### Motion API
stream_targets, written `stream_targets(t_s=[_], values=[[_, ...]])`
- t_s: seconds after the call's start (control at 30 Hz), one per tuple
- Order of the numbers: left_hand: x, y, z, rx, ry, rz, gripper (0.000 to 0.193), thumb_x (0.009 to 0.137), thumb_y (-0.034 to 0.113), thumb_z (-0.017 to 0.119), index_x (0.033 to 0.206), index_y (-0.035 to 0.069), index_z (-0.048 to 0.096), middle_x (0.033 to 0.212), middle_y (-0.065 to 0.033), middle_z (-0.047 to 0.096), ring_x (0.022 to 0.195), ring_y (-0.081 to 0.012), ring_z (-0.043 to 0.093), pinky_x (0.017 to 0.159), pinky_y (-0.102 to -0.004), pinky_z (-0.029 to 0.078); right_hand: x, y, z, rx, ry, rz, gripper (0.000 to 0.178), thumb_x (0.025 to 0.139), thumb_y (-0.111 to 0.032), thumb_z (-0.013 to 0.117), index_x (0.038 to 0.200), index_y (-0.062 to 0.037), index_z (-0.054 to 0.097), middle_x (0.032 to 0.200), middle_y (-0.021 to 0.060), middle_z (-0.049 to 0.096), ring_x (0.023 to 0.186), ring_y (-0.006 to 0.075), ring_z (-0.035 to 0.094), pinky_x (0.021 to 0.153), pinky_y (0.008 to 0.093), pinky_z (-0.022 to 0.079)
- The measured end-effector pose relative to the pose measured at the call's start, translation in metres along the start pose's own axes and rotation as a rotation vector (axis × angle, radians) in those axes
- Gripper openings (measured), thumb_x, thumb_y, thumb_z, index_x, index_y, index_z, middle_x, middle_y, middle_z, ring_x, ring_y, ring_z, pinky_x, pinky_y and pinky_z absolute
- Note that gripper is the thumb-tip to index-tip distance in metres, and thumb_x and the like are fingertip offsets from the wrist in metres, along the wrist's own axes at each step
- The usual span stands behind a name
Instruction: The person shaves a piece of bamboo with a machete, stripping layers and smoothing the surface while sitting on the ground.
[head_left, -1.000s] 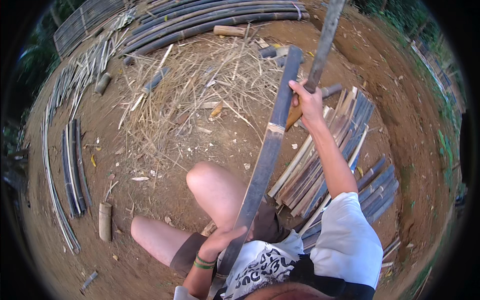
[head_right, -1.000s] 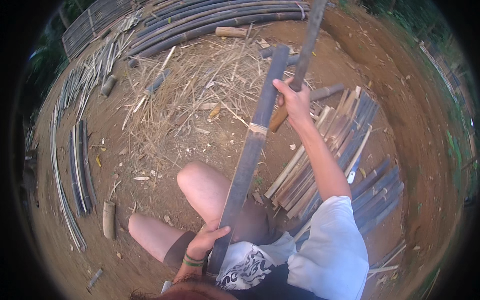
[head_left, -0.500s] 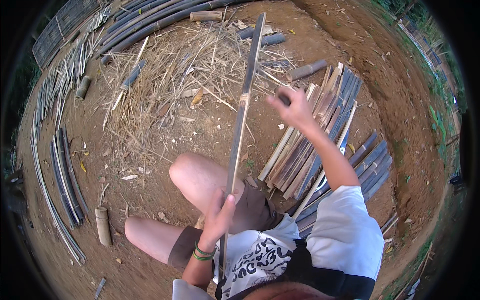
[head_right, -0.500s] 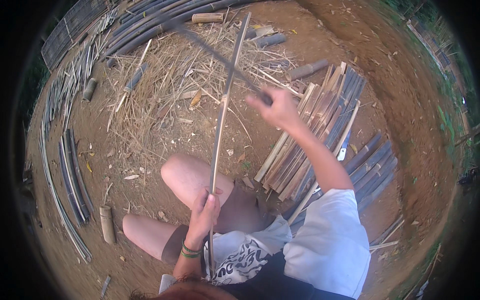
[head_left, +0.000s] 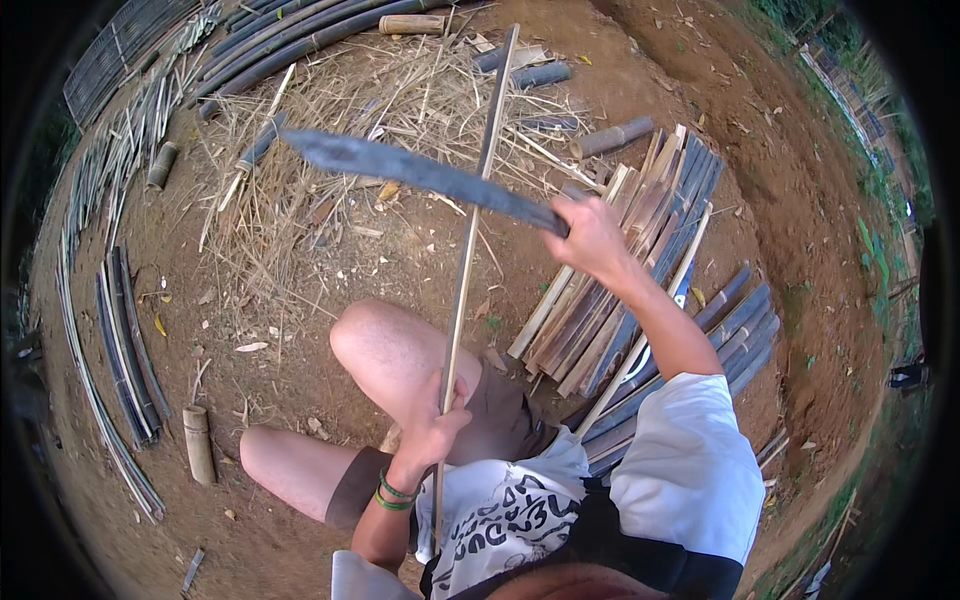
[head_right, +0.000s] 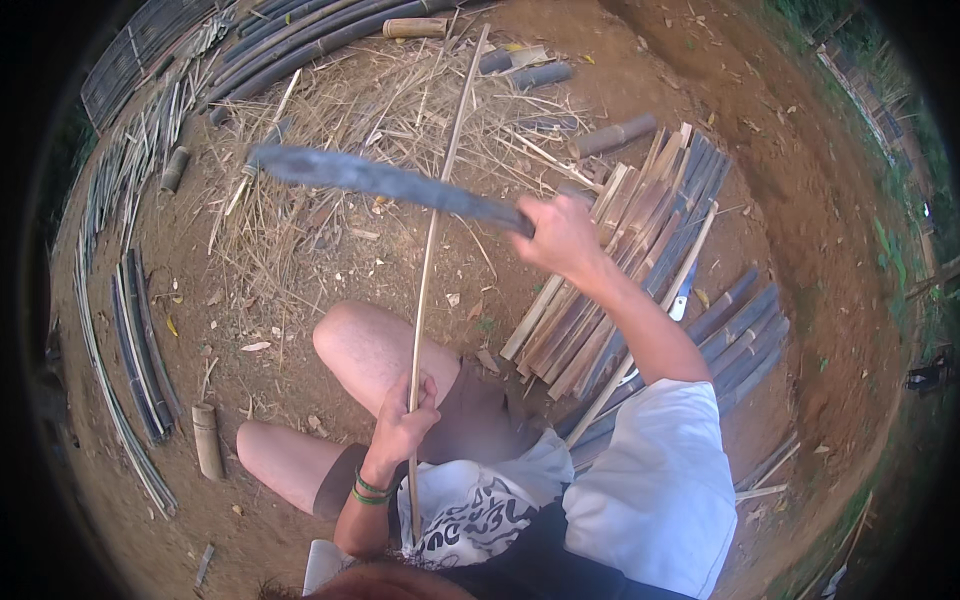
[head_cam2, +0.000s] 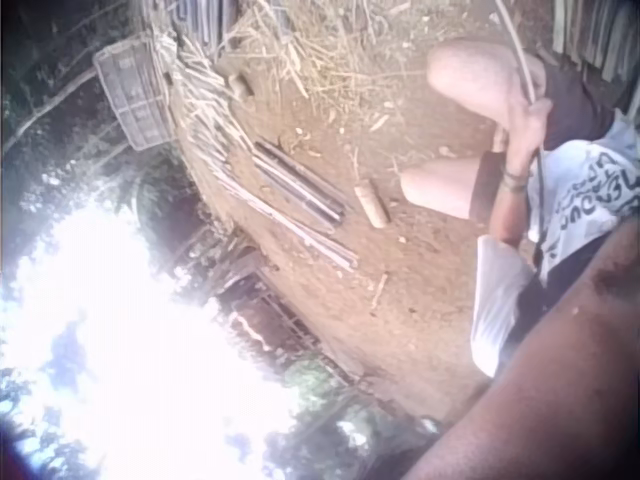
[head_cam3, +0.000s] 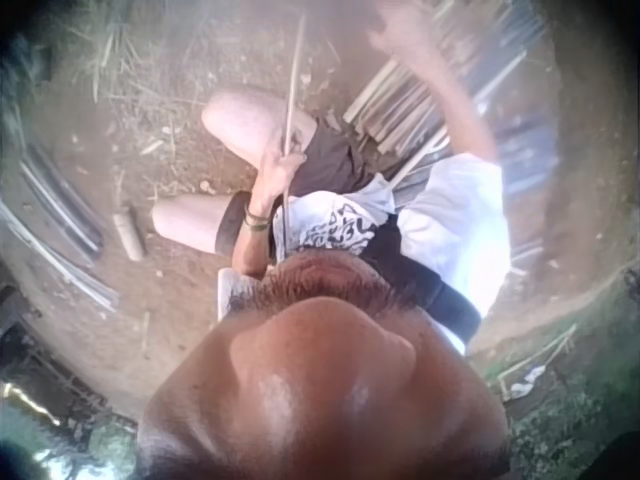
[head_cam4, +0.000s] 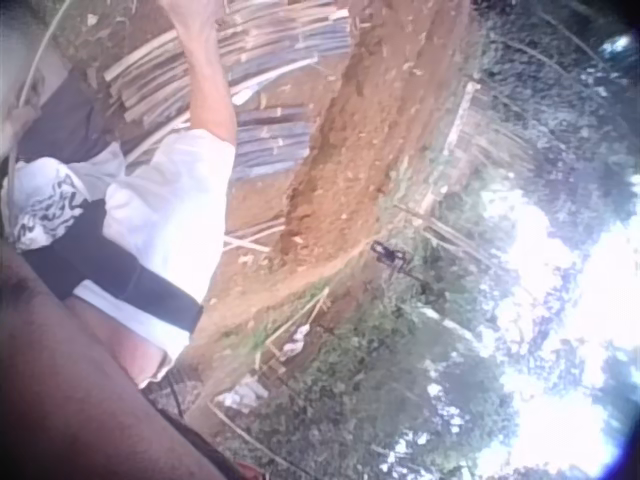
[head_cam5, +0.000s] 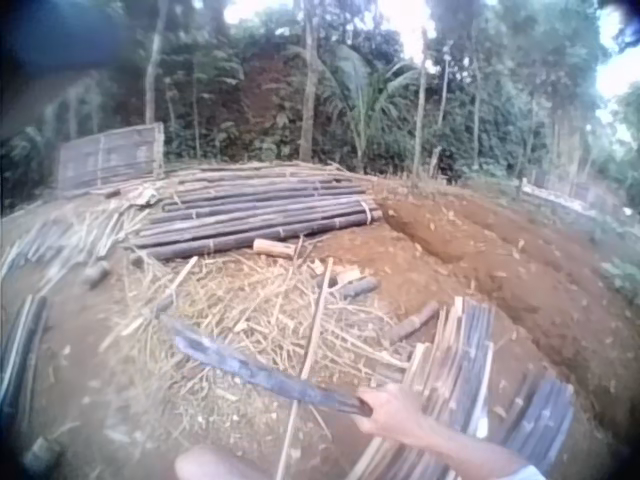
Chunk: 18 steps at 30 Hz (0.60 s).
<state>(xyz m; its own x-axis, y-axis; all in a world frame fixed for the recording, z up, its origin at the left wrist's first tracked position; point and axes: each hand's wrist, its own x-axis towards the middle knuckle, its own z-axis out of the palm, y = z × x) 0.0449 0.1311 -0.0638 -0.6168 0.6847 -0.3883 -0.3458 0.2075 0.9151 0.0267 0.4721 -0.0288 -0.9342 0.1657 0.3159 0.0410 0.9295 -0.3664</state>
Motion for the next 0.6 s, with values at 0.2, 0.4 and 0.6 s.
stream_targets(t_s=[0.2,0.4,0.6], values=[[-0.012,-0.009,-0.002,0.010,0.020,-0.011,0.028,0.076,-0.003,0.060,0.101,0.007,0.052,0.076,0.0040,0.044,0.068,-0.0066,0.042,0.061,-0.0234,0.036,0.007,0.002,0.003,-0.082,0.016,-0.243,0.013,0.069,-0.017,0.069,0.072,-0.0067,0.063,0.055,0.0083,0.060,0.043,0.0232,0.056,0.045,0.0383,0.047],[-0.011,-0.015,-0.003,-0.015,-0.012,-0.003,0.027,0.076,-0.003,0.060,0.100,0.007,0.052,0.075,0.0037,0.044,0.067,-0.0063,0.042,0.060,-0.0233,0.035,0.035,0.017,-0.019,0.041,-0.065,0.118,0.010,0.070,-0.018,0.068,0.075,-0.0103,0.064,0.060,0.0091,0.065,0.051,0.0271,0.064,0.052,0.0406,0.053],[-0.020,-0.017,-0.004,-0.047,-0.056,-0.017,0.026,0.077,-0.002,0.059,0.100,0.007,0.053,0.075,0.0043,0.044,0.067,-0.0062,0.042,0.060,-0.0238,0.035,0.030,0.017,-0.019,-0.075,0.024,-0.127,0.010,0.072,-0.017,0.068,0.076,-0.0083,0.069,0.058,0.0109,0.063,0.050,0.0275,0.062,0.052,0.0402,0.050]])
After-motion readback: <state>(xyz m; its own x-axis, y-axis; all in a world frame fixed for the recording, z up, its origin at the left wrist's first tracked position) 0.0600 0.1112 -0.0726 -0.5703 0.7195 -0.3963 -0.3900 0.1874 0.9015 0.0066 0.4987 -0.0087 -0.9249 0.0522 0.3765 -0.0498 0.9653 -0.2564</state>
